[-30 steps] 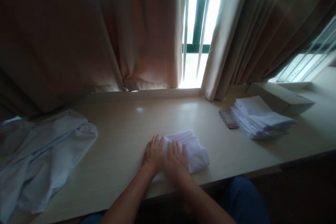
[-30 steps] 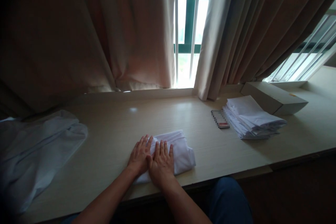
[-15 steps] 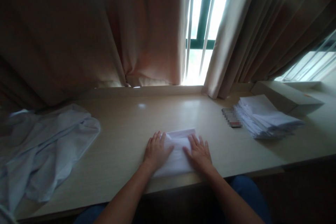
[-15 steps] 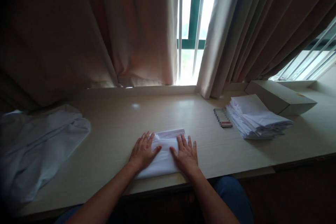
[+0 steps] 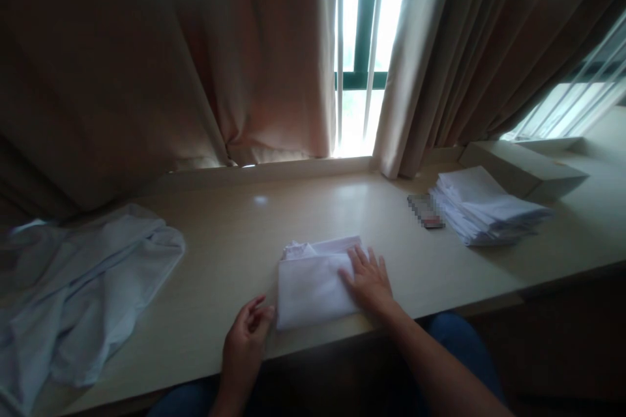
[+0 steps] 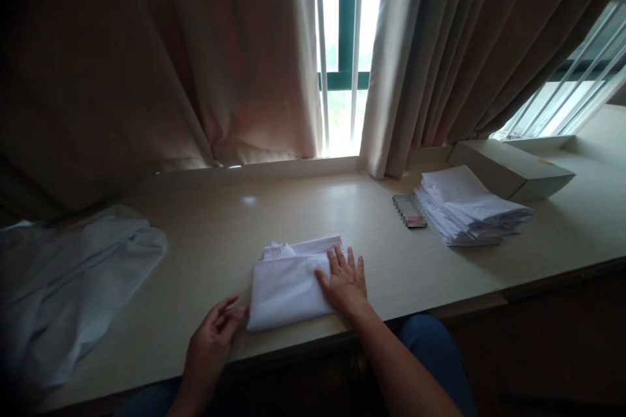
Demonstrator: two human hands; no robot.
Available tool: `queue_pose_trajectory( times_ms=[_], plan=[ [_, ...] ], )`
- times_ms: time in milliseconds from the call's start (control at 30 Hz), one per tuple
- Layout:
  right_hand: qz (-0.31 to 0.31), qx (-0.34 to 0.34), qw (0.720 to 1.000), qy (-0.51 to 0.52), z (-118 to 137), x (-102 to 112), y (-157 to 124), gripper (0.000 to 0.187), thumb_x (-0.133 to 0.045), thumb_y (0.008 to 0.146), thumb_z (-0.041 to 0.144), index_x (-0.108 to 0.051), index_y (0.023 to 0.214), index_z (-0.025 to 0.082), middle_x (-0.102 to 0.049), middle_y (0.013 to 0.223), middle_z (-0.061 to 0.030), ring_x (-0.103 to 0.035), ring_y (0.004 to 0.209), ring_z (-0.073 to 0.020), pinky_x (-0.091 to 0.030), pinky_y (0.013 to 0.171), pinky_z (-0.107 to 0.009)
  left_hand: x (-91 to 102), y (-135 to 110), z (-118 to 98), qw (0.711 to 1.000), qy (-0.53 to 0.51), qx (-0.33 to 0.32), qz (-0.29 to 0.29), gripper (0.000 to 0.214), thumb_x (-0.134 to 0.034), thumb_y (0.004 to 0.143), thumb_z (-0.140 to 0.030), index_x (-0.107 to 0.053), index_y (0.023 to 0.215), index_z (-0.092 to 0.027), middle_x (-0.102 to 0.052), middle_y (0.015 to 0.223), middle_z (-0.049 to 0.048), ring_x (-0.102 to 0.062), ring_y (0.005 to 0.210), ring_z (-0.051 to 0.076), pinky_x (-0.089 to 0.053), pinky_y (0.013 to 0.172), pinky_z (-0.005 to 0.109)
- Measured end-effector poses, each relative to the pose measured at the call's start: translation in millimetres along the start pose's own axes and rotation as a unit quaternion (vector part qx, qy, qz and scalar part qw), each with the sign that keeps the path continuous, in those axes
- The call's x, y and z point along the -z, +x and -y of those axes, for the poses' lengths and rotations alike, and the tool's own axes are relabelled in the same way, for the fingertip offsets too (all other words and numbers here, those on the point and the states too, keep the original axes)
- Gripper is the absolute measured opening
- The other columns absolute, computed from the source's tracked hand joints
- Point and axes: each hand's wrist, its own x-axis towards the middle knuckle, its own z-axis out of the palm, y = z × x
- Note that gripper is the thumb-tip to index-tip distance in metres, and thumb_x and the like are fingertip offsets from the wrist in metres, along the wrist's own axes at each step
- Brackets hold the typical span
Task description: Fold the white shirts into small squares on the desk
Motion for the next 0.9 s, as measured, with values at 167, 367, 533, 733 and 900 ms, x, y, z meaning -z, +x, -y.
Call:
queue_pose_trajectory(
  times_ms=[167, 367, 533, 733, 900],
  plan=[
    [0.001, 0.002, 1.0, -0.004, 1.0, -0.4, 0.5, 0.071, -0.019, 0.091, 0.068, -0.021, 0.151, 0.03, -0.009, 0.158, 0.0043, 0.003, 0.144, -0.0271, 0.007, 0.113, -0.046, -10.1, -25.0, 13.3, 0.996, -0.077, 0.024, 0.043, 0.069, -0.072, 0.065, -0.048, -0.049, 0.122, -0.017, -0.064, 0.118, 0.0144, -0.062, 0.109, 0.027, -0.053, 0.088, 0.038],
    [-0.007, 0.004, 1.0, -0.008, 1.2, -2.4, 0.1, 0.072, -0.018, 0.091, 0.068, -0.021, 0.151, 0.028, -0.011, 0.158, 0.002, 0.002, 0.144, -0.0272, 0.006, 0.113, -0.048, -9.8, -20.4, 1.8, 0.992, -0.105, 0.003, 0.074, 0.073, -0.074, 0.062, -0.044, -0.045, 0.124, -0.018, -0.065, 0.113, 0.0138, -0.063, 0.107, 0.027, -0.057, 0.079, 0.034],
    [-0.006, 0.006, 1.0, -0.003, 1.5, -1.5, -0.3, 0.072, -0.016, 0.091, 0.068, -0.021, 0.151, 0.029, -0.01, 0.158, 0.0028, 0.002, 0.144, -0.0272, 0.004, 0.113, -0.048, -10.2, -16.8, -3.0, 0.986, -0.08, 0.07, 0.13, 0.075, -0.069, 0.068, -0.052, -0.038, 0.13, -0.024, -0.064, 0.117, 0.014, -0.068, 0.061, 0.018, -0.047, 0.038, 0.024],
    [-0.018, 0.003, 1.0, -0.002, 0.6, -3.2, 0.0, 0.072, -0.017, 0.09, 0.069, -0.023, 0.15, 0.029, -0.013, 0.158, 0.0032, 0.0, 0.144, -0.0271, 0.005, 0.113, -0.047, -12.8, -7.9, 7.7, 0.989, -0.088, 0.092, 0.073, 0.057, -0.069, 0.067, -0.055, -0.04, 0.104, -0.022, -0.066, 0.079, 0.0001, -0.062, 0.045, 0.017, -0.052, 0.042, 0.031],
    [-0.013, 0.001, 1.0, -0.002, 1.9, -0.9, -1.0, 0.072, -0.018, 0.091, 0.069, -0.022, 0.15, 0.029, -0.011, 0.158, 0.0029, 0.001, 0.144, -0.0266, 0.005, 0.113, -0.047, -10.5, -4.6, 1.5, 0.993, -0.004, 0.095, 0.073, 0.047, -0.067, 0.069, -0.057, -0.039, 0.088, -0.024, -0.067, 0.076, -0.0001, -0.06, 0.041, 0.017, -0.051, 0.042, 0.031]
  ],
)
